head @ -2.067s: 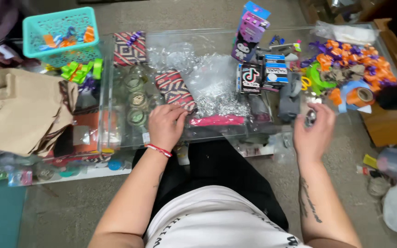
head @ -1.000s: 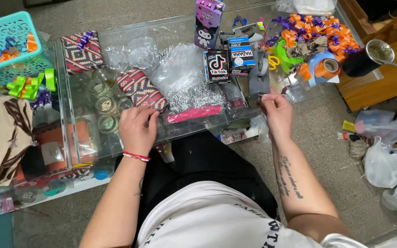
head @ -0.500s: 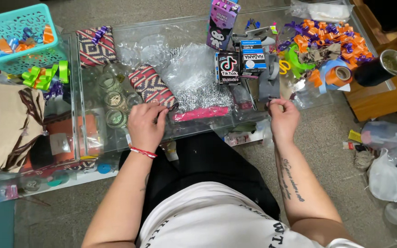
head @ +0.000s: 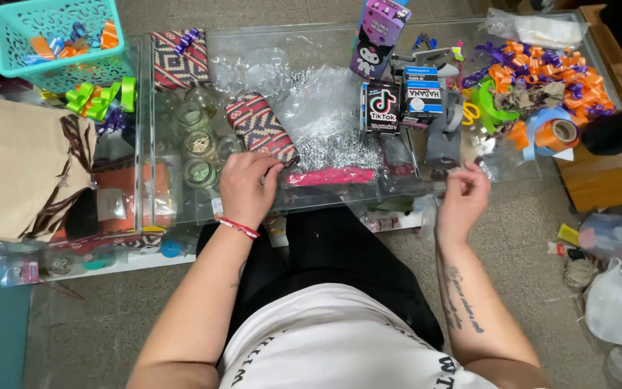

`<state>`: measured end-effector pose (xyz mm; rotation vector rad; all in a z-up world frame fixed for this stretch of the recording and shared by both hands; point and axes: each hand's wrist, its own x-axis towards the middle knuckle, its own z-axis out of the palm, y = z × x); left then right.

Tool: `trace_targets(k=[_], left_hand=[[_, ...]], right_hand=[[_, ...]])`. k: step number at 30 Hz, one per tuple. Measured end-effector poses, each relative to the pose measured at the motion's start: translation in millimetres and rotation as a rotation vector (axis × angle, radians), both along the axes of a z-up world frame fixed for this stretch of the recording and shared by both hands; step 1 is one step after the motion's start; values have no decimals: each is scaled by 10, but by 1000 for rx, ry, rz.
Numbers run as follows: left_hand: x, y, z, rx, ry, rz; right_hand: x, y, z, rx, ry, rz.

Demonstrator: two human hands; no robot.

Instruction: The person wraps two small items using brown paper and patterned fabric on a glass counter. They fold the paper, place the items inside, fold the fabric over, and secure each bundle with a small green clip. The wrapped bundles are placed on the counter.

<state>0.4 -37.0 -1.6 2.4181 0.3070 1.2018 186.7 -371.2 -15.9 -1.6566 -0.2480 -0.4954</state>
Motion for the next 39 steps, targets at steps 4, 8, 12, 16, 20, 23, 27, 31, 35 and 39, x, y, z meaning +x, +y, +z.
trace_targets(k=[4, 8, 12, 16, 20, 23, 27, 31, 35, 39], left_hand=[[-6, 46, -1, 3, 32, -11], [-63, 99, 3, -11, 63, -66], [-142, 170, 84, -19, 73, -136], [-167, 188, 26, -37, 54, -115], [-169, 247, 69, -123, -1, -152], [-155, 226, 93, -184, -15, -134], [-109, 192, 234, -222, -58, -76], [-47, 203, 301, -169, -103, -61], [-53, 217, 404, -124, -87, -58], [-35, 241, 380, -67, -42, -62]], right_hand=[[-257, 384, -121, -205, -183, 118], [-596, 1029, 45, -382, -367, 464], [-721, 1657, 268, -499, -546, 677], [-625, 1991, 292, -566, -658, 768], [-551, 2144, 277, -544, -683, 774], [-531, 2150, 233, -519, -656, 814], [-464, 2151, 148, -515, -642, 838], [-433, 2158, 97, -527, -658, 830], [-428, 2153, 84, -526, -683, 825], [-451, 2161, 116, -500, -633, 845]])
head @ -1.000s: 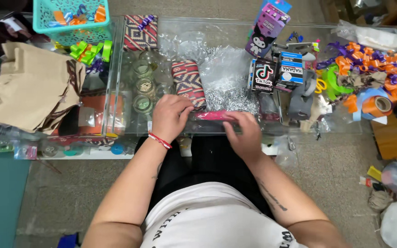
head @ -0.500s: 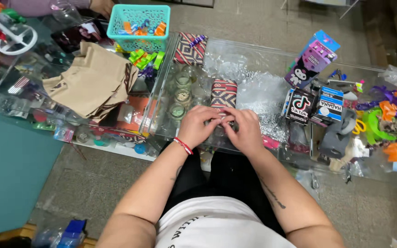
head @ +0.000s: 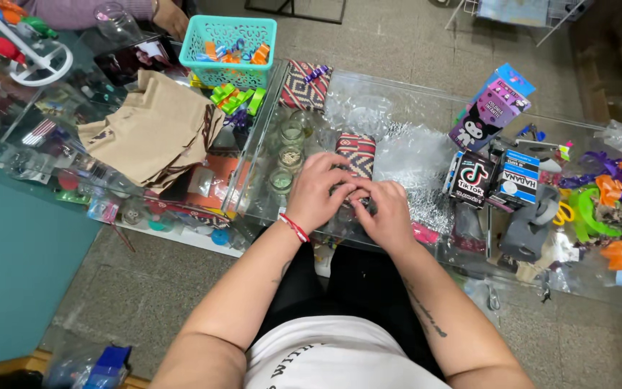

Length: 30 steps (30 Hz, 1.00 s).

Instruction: The person wraps two small items using brown paper and patterned fabric on a glass counter. They fold the paper, place the items inside, fold the fabric over, and secure each bundle with a small green clip. The wrapped bundles are placed on the counter.

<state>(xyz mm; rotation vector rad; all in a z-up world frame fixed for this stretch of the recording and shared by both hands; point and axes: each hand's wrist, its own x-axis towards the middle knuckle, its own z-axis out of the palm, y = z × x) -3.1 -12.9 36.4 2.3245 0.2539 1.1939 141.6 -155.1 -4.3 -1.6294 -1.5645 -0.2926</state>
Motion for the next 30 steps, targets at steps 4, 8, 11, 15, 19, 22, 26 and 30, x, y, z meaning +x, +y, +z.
trace_targets(k=[4, 8, 11, 15, 19, 22, 26, 30], left_hand=[[-26, -39, -22, -18, -5, -6], [-63, -83, -3, -52, -23, -25], [-101, -79, -1, -57, 1, -43], [-186, -101, -135, -262, 37, -45], [-291, -96, -155, -277, 69, -44], [-314, -104, -195, -319, 74, -15], [-304, -216, -142, -527, 192, -50], [-241, -208, -175, -528, 258, -42]], right_hand=[[-17, -10, 40, -1, 17, -1], [-73, -32, 123, 9, 51, -4], [-77, -9, 176, 0, 70, -10], [-47, -23, 82, -21, 37, -16], [-78, -41, 109, -30, 25, -32], [-81, -38, 132, -31, 22, -20], [-80, -40, 121, -34, 11, -24], [-78, -36, 124, -40, 8, -26]])
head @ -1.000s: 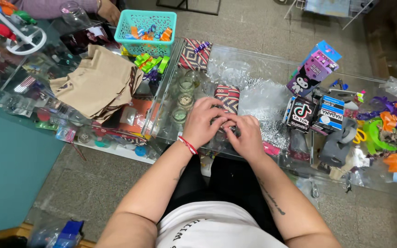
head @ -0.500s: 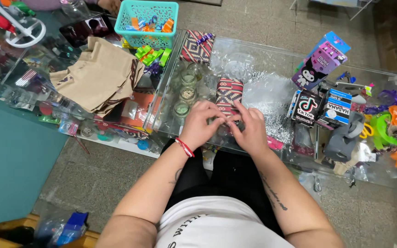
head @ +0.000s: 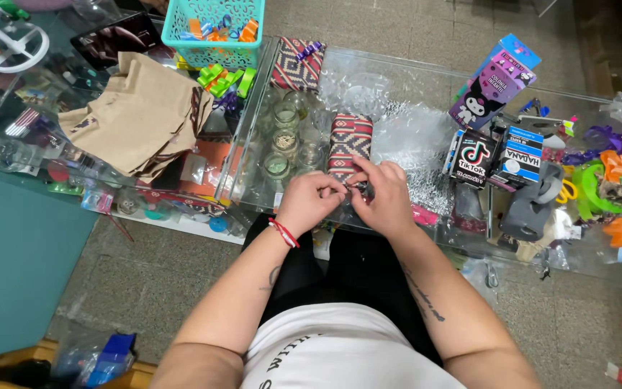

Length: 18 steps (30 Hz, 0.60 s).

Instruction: The person wraps two small items using brown paper and patterned fabric on a glass counter. They fold the paper, place the items inside, fold the fabric over, and secure each bundle with a small green clip. The wrapped bundles are placed on the counter.

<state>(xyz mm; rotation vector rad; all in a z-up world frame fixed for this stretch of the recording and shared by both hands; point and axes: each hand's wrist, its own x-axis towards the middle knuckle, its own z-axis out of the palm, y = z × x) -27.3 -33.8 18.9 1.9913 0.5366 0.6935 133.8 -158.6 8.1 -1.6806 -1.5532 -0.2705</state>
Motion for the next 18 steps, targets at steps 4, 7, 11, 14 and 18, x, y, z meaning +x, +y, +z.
trace_targets(k=[4, 7, 11, 14, 18], left_hand=[[43, -4, -32, 75, 77, 65], [67, -19, -52, 173, 81, 156], [91, -39, -99, 274, 73, 208], [92, -42, -87, 352, 70, 217], [33, -86, 54, 437, 19, 215]], right_hand=[[-16, 3, 15, 7, 1, 4], [-19, 6, 20, 10, -2, 5], [-4, 11, -12, 14, 0, 6], [4, 16, -22, 18, -2, 8], [1, 12, -16, 16, 6, 11]])
